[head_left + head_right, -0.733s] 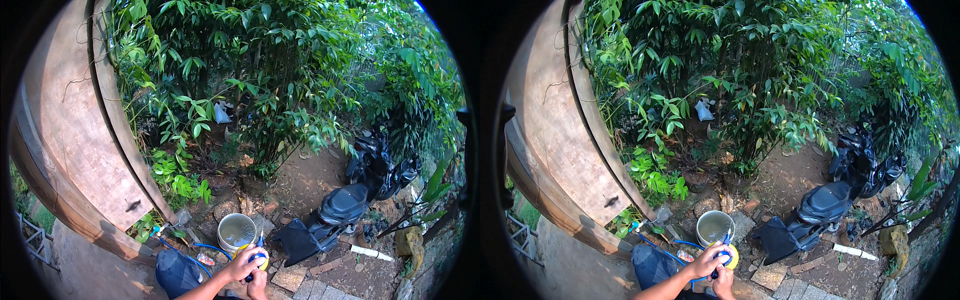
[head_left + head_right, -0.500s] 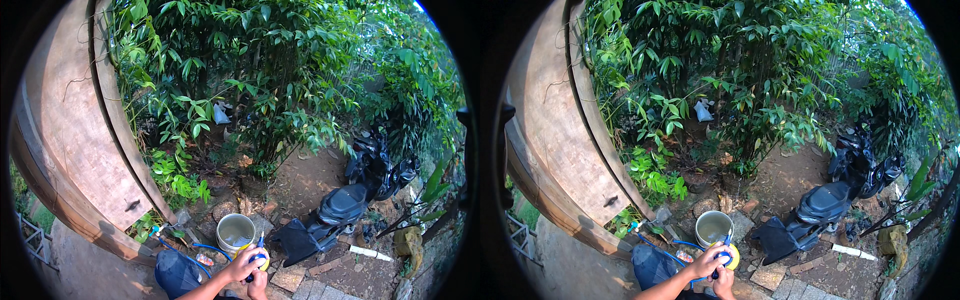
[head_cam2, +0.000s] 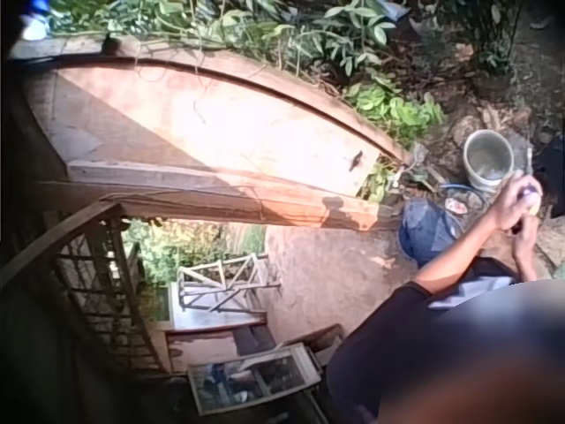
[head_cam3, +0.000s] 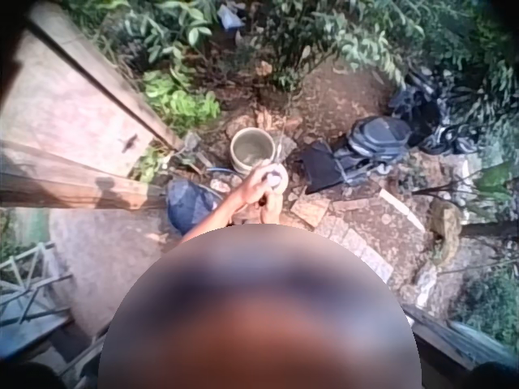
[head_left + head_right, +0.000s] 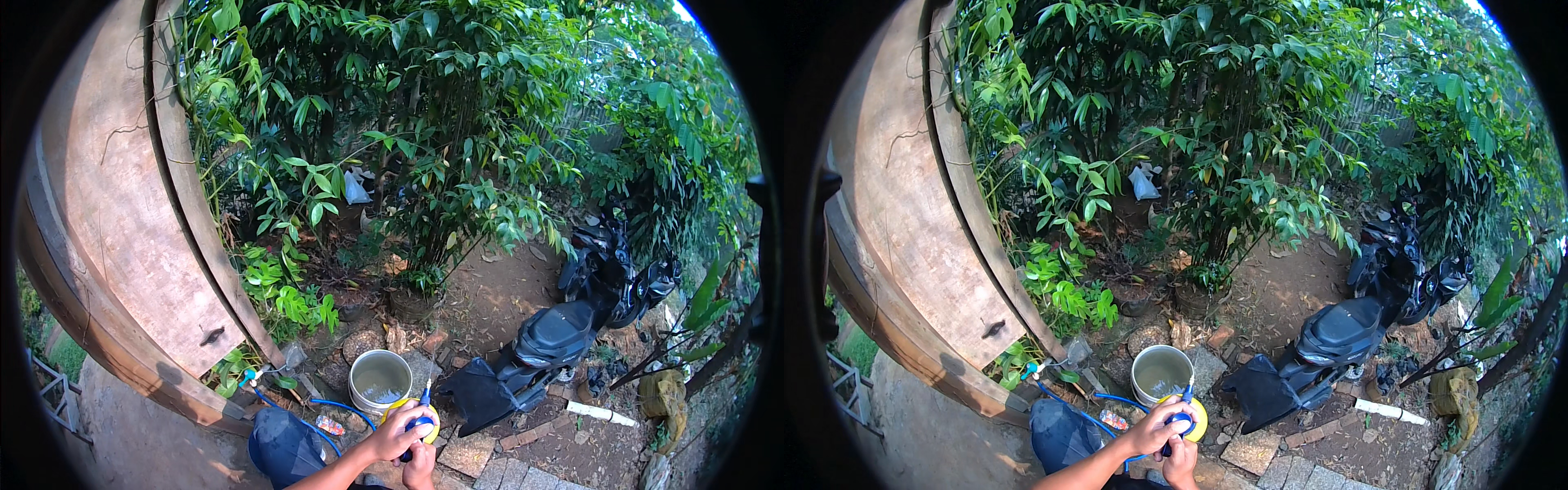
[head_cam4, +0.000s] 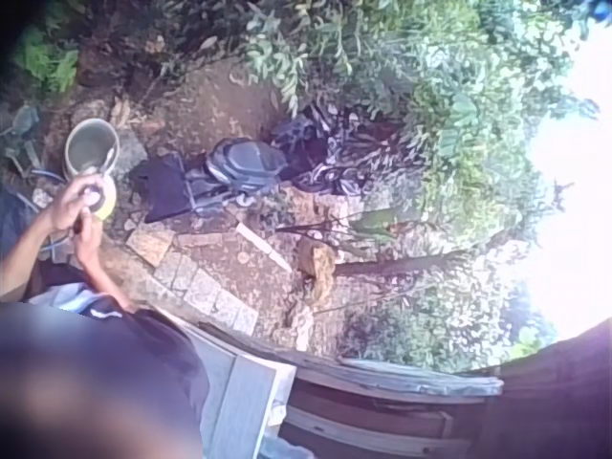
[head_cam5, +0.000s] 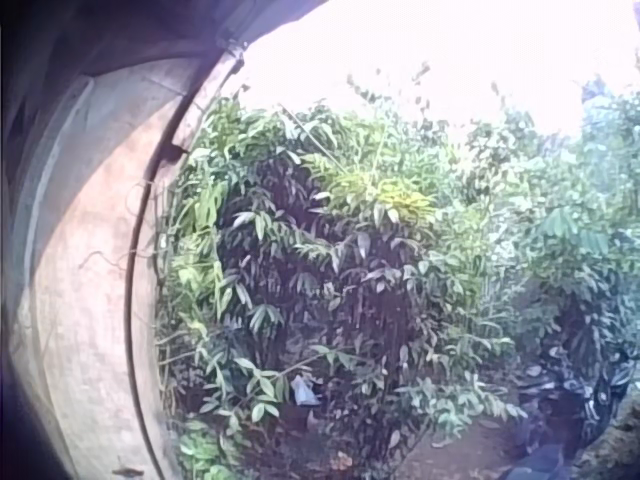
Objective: The person assembles a yellow and blue garden sprayer by attaching the pump handle and hose, then screws the cap onto the tank. The person then dips the hose into a blue bucket of water to fill the sprayer.
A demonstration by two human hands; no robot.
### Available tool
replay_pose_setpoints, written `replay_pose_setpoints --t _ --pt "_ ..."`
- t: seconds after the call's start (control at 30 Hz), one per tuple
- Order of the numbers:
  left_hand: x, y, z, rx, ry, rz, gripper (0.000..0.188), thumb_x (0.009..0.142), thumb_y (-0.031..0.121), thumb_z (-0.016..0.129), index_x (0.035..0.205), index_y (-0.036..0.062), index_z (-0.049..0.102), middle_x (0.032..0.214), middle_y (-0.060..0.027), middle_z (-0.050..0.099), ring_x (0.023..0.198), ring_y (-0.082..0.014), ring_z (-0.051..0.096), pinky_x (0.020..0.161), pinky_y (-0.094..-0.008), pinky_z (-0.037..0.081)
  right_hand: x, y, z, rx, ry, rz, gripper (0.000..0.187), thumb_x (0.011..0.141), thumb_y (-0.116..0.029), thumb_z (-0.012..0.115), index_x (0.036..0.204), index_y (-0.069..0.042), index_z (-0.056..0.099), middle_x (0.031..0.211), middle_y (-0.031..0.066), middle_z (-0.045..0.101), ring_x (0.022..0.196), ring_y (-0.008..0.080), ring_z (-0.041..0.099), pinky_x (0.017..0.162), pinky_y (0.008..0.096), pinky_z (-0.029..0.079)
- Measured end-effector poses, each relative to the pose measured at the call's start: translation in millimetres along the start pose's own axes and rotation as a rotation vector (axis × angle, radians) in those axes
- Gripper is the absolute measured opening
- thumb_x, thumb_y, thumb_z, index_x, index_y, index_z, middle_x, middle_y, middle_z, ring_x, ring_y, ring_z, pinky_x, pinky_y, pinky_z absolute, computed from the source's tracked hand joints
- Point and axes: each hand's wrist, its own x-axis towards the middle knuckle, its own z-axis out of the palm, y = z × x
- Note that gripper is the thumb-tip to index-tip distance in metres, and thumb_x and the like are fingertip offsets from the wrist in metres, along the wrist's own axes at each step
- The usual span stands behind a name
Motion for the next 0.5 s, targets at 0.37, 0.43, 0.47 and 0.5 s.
replay_pose_setpoints --t 0.37,0.43,0.47,0.5 --pt "0 0 -4 0.019 -0.012 -0.056 0.042 0.099 0.043 0.056 0.112 0.0035 0.065 0.11 -0.0118 0.054 0.102 -0.0248 0.055 0.095 -0.0356 0.044 5 9 10 0.044 0.03 -0.05 0.033 0.105 -0.023 0.044 0.099 -0.002 0.068 0.079 0.0123 0.069 0.049 0.0155 0.057 0.047 0.0332 0.045" --pt "0 1 -5 0.031 -0.004 -0.069 0.042 0.099 0.042 0.056 0.112 0.0031 0.065 0.11 -0.0119 0.054 0.103 -0.0254 0.055 0.097 -0.0362 0.043 5 4 11 0.049 0.028 -0.047 0.034 0.105 -0.023 0.043 0.098 -0.002 0.068 0.078 0.0121 0.069 0.049 0.0156 0.058 0.048 0.0329 0.045" --pt "0 0 -5 0.006 -0.001 -0.059 0.042 0.099 0.042 0.056 0.112 0.003 0.065 0.111 -0.0121 0.055 0.104 -0.0257 0.056 0.098 -0.0365 0.043 6 2 13 0.051 0.029 -0.047 0.034 0.105 -0.023 0.043 0.097 -0.001 0.068 0.077 0.012 0.069 0.049 0.0156 0.058 0.048 0.0327 0.045" --pt "0 0 -5 -0.003 0.004 -0.062 0.042 0.099 0.042 0.056 0.111 0.003 0.065 0.111 -0.0122 0.055 0.105 -0.026 0.056 0.099 -0.0368 0.043 5 1 13 0.052 0.028 -0.044 0.035 0.105 -0.023 0.042 0.096 -0.001 0.068 0.077 0.0119 0.069 0.049 0.0156 0.058 0.048 0.0325 0.045"
